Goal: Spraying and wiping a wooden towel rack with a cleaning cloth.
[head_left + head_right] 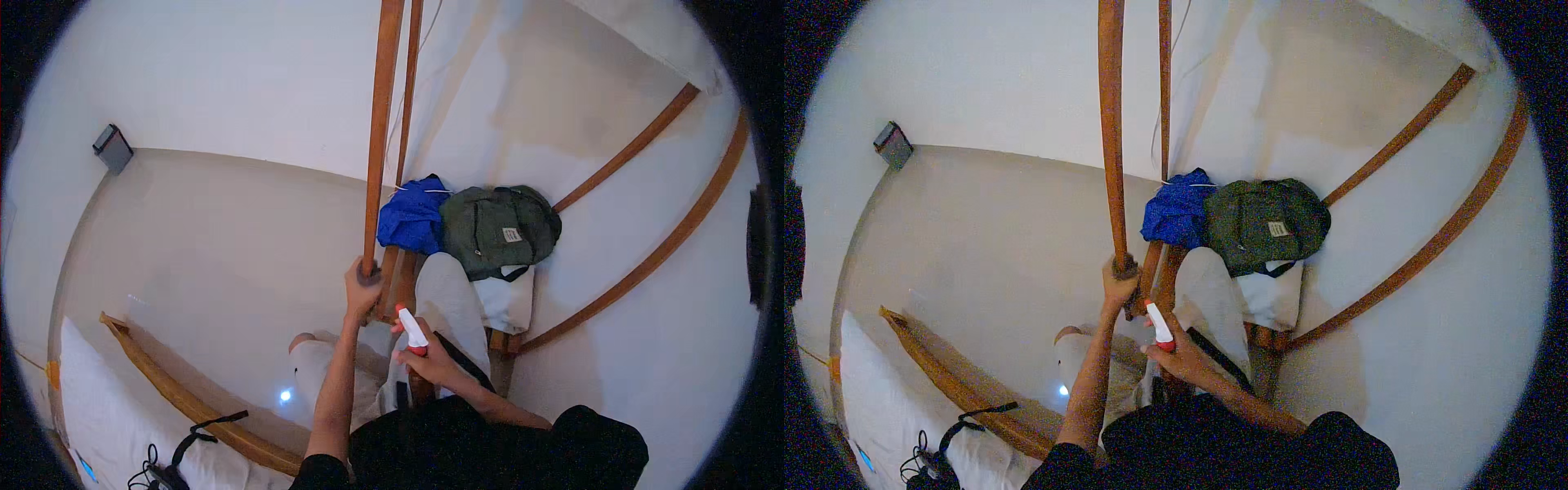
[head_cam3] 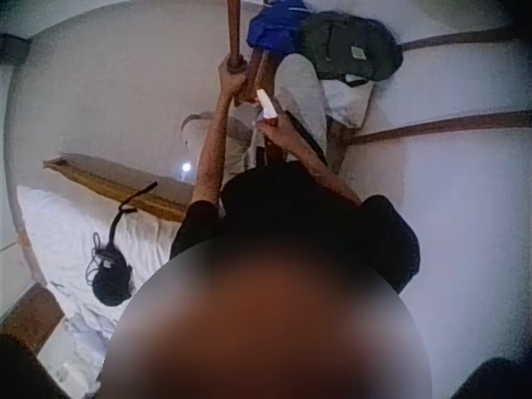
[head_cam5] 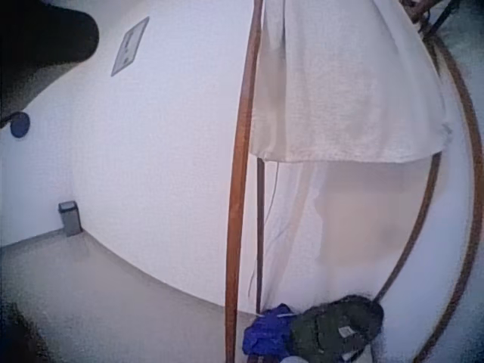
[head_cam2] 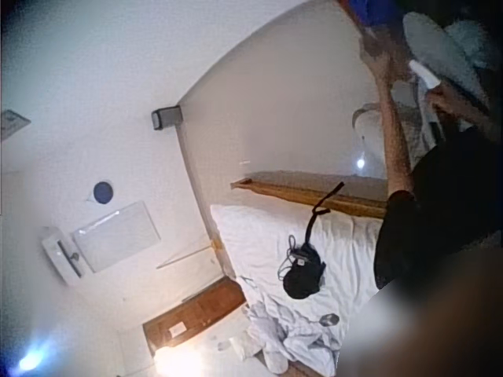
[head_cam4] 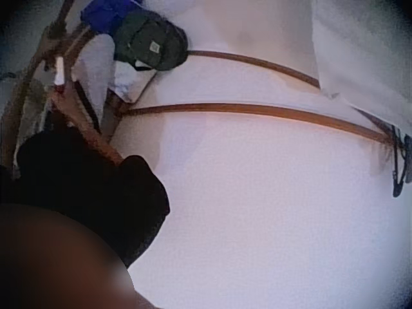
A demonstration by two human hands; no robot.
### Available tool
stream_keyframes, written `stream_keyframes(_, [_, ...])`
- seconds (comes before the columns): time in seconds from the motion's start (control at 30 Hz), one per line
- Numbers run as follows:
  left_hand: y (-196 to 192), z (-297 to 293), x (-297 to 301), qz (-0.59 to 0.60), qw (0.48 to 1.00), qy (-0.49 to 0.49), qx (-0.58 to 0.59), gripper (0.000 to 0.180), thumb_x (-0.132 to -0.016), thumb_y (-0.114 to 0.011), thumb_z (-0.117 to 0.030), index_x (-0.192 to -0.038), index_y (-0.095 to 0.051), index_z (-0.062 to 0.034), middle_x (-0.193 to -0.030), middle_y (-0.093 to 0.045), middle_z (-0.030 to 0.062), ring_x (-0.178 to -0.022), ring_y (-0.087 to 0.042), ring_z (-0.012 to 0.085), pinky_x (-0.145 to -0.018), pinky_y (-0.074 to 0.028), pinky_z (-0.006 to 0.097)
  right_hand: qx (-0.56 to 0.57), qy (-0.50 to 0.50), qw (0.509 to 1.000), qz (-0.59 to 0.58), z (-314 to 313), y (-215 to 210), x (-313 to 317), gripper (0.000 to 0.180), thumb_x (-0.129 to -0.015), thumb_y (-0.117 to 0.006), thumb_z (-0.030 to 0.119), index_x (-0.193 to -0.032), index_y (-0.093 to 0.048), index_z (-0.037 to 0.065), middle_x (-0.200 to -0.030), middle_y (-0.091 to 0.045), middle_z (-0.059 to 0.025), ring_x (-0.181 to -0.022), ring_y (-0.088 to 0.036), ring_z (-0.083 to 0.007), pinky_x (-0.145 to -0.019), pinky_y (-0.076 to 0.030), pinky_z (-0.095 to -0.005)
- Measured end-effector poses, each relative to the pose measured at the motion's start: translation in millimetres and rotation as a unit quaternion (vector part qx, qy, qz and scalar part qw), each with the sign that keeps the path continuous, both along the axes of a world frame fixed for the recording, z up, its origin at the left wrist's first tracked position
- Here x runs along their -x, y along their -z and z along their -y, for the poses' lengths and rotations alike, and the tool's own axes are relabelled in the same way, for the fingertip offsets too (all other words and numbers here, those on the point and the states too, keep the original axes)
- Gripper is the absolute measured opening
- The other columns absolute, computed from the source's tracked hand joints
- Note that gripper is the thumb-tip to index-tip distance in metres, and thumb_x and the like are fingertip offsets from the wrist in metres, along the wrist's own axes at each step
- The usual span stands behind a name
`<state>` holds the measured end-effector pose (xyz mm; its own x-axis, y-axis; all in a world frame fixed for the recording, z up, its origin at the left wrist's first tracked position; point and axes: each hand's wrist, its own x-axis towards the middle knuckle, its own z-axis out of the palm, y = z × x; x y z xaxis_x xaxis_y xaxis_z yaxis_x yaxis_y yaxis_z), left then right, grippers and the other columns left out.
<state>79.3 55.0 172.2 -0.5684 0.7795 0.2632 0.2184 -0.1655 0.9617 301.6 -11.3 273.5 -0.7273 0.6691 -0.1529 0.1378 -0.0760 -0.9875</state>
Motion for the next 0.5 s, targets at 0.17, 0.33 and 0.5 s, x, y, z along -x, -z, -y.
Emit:
stream_keyframes(0.17, [104, 44, -20, 0.032, 0.992, -0.100, 0.067, 0.030, -0.075, -0.076, -0.008, -0.098, -0.059, 0.0005, -0.084, -0.067, 0.0102, -0.079, -0.064, 0.0169, -0.075, -0.052, 0.032, -0.082, -0.014, 0.996, -0.040, 9, 7, 8, 0.068, -0.087, -0.067, 0.001, -0.145, -0.032, 0.008, -0.130, -0.053, -0.0070, -0.078, -0.062, -0.0106, -0.058, -0.053, -0.0254])
stream_keyframes(0.33, [96, 37, -21, 0.088, 0.989, -0.060, 0.107, 0.030, -0.079, -0.077, -0.011, -0.099, -0.059, 0.0012, -0.088, -0.068, 0.0110, -0.081, -0.062, 0.0145, -0.074, -0.051, 0.031, -0.021, 0.003, 1.000, -0.009, 10, -12, 2, 0.068, -0.088, -0.065, -0.001, -0.146, -0.031, 0.008, -0.133, -0.053, -0.0085, -0.077, -0.063, -0.0117, -0.057, -0.053, -0.0253])
stream_keyframes(0.5, [17, 12, -22, 0.073, 0.995, -0.061, -0.030, 0.025, -0.080, -0.077, -0.007, -0.094, -0.058, 0.0010, -0.080, -0.061, 0.0047, -0.077, -0.055, 0.0108, -0.072, -0.049, 0.028, 0.030, 0.018, 0.999, -0.019, 2, -3, -2, 0.068, -0.087, -0.063, -0.002, -0.146, -0.031, 0.008, -0.132, -0.054, -0.0093, -0.077, -0.064, -0.0133, -0.056, -0.054, -0.0268])
